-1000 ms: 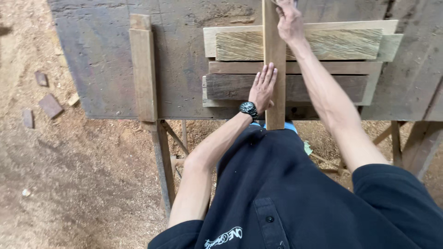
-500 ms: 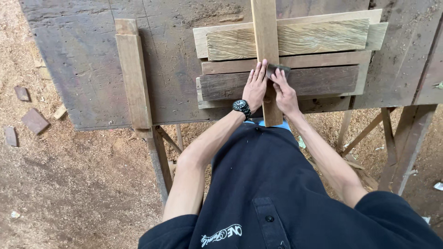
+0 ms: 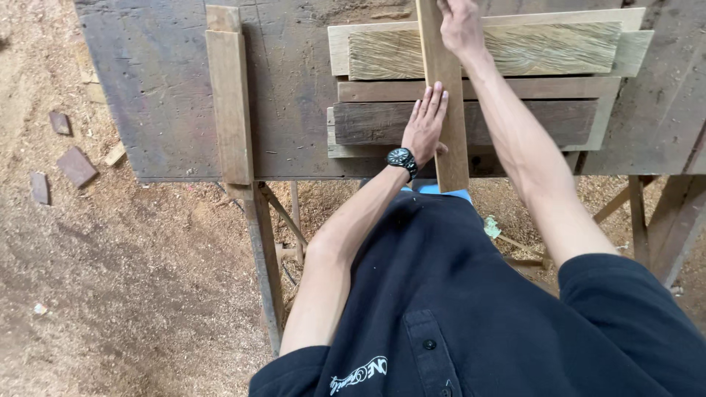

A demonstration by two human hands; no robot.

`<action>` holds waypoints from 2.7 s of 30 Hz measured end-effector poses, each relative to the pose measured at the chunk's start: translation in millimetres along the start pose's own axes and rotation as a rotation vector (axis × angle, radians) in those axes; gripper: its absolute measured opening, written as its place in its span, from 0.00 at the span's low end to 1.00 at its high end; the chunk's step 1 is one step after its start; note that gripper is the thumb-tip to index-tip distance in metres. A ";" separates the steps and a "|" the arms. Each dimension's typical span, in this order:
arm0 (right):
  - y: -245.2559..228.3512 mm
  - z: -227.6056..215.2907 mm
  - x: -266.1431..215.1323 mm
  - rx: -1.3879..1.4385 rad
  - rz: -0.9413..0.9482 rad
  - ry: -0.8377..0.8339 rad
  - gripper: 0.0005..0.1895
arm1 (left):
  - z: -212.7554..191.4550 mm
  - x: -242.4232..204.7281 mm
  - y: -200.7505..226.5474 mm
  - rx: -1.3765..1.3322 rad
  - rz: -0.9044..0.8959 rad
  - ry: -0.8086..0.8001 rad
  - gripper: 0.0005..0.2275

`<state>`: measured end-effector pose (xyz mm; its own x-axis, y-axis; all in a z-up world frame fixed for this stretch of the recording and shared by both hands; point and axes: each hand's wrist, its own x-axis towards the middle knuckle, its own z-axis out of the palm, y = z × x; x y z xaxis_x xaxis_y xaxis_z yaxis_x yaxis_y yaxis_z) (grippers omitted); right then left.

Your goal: The person sands several wood planks using a piece of sandpaper, handling one plank at a time to smooth different sides and edges on a wooden workbench.

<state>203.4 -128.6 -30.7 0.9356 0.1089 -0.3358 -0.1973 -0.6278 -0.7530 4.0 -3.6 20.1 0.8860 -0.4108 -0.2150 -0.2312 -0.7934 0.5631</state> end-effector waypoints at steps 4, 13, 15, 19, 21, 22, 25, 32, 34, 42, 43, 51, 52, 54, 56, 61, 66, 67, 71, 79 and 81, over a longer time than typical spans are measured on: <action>16.5 -1.6 -90.6 -0.057 -0.409 0.199 0.21 | 4.4 -2.7 -7.4 -0.072 -0.041 -0.123 0.60; 26.2 11.1 -294.9 0.108 -0.175 0.156 0.19 | 17.0 -1.3 -32.9 0.056 0.172 0.021 0.39; 27.4 18.8 -289.7 0.109 -0.217 0.177 0.19 | 14.0 0.8 -36.4 0.053 0.188 0.064 0.38; 42.8 21.8 -233.2 0.009 -0.274 0.206 0.23 | 13.4 1.3 -35.1 -0.103 0.154 -0.039 0.49; 50.8 22.1 -179.1 0.044 -0.193 0.207 0.22 | 12.6 0.6 -33.6 0.204 0.219 0.153 0.49; 53.8 21.3 -151.2 0.084 -0.099 0.191 0.21 | 11.1 0.6 -33.2 0.359 0.255 0.247 0.49; 60.0 19.5 -94.1 -0.032 -0.290 0.268 0.20 | 3.9 0.9 -31.0 -0.010 0.155 -0.047 0.64; 52.1 24.1 -143.5 0.050 -0.308 0.263 0.22 | -1.3 -0.4 -30.9 -0.070 0.180 -0.002 0.61; 46.7 24.8 -196.7 0.026 -0.257 0.284 0.19 | 1.9 -1.4 -33.2 -0.078 0.176 -0.012 0.60; 32.6 43.9 -342.1 -0.067 -0.182 0.283 0.25 | -3.2 0.8 -41.8 -0.102 0.242 -0.017 0.59; 33.8 47.3 -350.1 -0.093 -0.162 0.283 0.28 | -3.1 1.0 -42.6 -0.132 0.242 -0.032 0.60; 32.7 65.4 -345.2 -0.374 -0.291 0.148 0.29 | -3.2 17.5 -57.1 -0.103 0.332 -0.066 0.27; 31.4 65.8 -338.2 -0.419 -0.340 0.112 0.29 | -6.3 19.5 -60.3 -0.145 0.303 -0.119 0.23; 28.3 64.3 -324.3 -0.407 -0.369 0.116 0.29 | -11.3 9.5 -61.2 -0.231 0.241 -0.065 0.22; 25.7 59.9 -300.6 -0.431 -0.411 0.104 0.28 | -16.6 -6.3 -56.0 -0.327 0.174 0.021 0.21; 20.5 51.6 -214.2 -0.502 -0.454 0.136 0.21 | -11.4 -79.6 -26.7 -0.439 0.017 0.226 0.22; 23.2 23.6 -131.2 -0.515 -0.508 0.150 0.21 | 0.7 -96.7 -6.3 -0.232 0.010 0.171 0.36; 23.6 18.4 -122.0 -0.468 -0.500 0.135 0.21 | 2.2 -93.6 -4.6 -0.114 0.020 0.193 0.36; 31.6 11.3 -137.9 -0.401 -0.529 0.066 0.24 | 11.8 -93.3 14.4 0.091 -0.031 0.183 0.36; 47.7 -38.8 -141.6 -0.275 -0.848 -0.311 0.25 | 29.2 -80.8 52.7 0.090 -0.144 0.260 0.30; 43.3 -64.7 -101.3 -0.180 -0.923 -0.276 0.23 | 35.2 -75.9 55.8 0.195 -0.205 0.231 0.28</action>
<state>119.1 -216.7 7.3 0.5942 0.7780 0.2044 0.6467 -0.3109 -0.6965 -90.2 -32.5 39.7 0.9842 -0.1393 -0.1095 -0.0915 -0.9287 0.3594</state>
